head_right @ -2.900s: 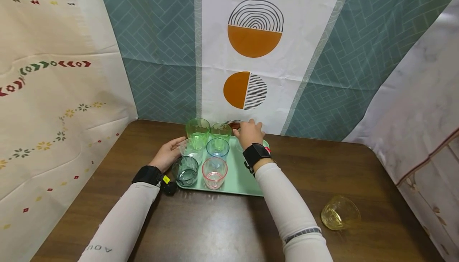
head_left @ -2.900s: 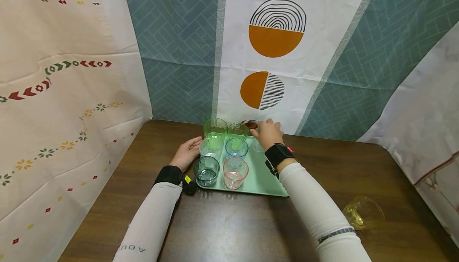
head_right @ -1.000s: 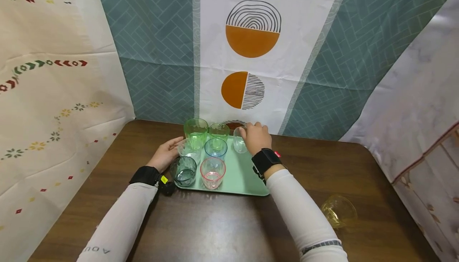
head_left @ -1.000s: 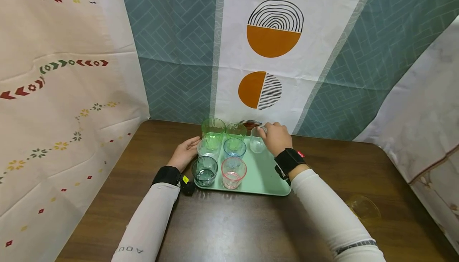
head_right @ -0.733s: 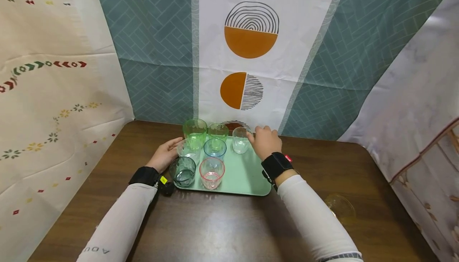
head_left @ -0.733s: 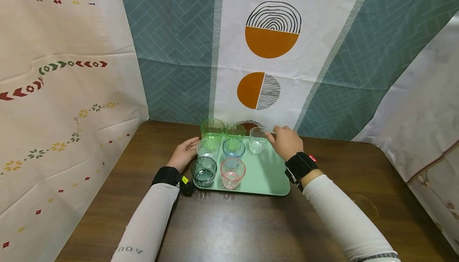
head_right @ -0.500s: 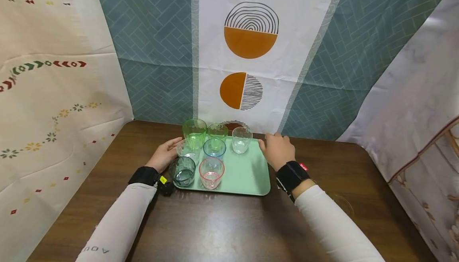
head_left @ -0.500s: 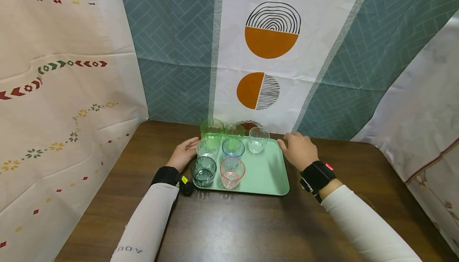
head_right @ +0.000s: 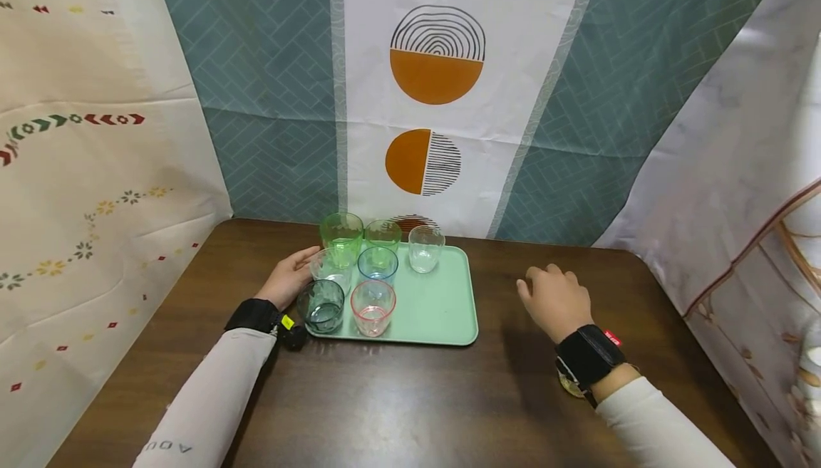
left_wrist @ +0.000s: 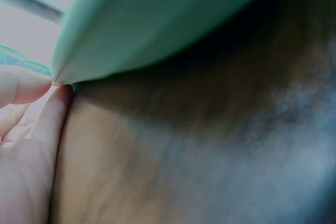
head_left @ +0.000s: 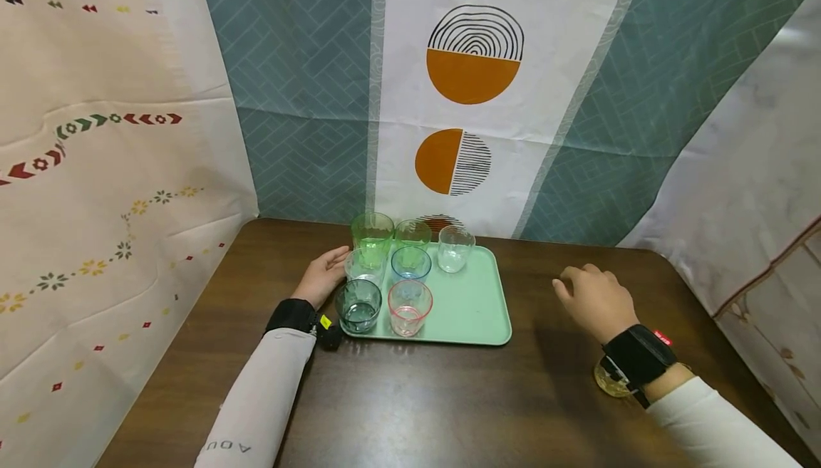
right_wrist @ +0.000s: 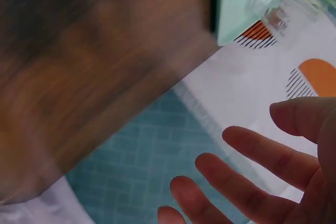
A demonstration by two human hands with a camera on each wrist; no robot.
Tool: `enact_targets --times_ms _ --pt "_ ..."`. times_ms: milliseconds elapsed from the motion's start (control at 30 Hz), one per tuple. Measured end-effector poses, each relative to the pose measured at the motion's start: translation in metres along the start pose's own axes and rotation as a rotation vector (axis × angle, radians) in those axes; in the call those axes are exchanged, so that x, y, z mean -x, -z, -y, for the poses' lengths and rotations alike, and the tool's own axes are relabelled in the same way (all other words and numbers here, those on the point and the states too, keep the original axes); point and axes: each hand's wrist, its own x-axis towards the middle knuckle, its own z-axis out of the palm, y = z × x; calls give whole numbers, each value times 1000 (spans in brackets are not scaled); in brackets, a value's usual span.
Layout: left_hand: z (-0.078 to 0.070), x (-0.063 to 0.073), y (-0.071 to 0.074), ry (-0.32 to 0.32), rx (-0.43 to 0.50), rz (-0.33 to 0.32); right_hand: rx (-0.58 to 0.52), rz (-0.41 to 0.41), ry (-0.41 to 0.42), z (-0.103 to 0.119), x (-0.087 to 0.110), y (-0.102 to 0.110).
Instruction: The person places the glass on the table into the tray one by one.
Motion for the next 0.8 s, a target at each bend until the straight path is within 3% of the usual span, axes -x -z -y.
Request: enact_targets --times_ms 200,433,800 --pt "3 -1 2 1 0 2 0 17 -9 -23 22 7" --pt "2 0 1 -6 12 14 -41 109 -42 -49 47 7" --pt "-25 18 -5 6 25 16 2 186 -34 -74 72 0"
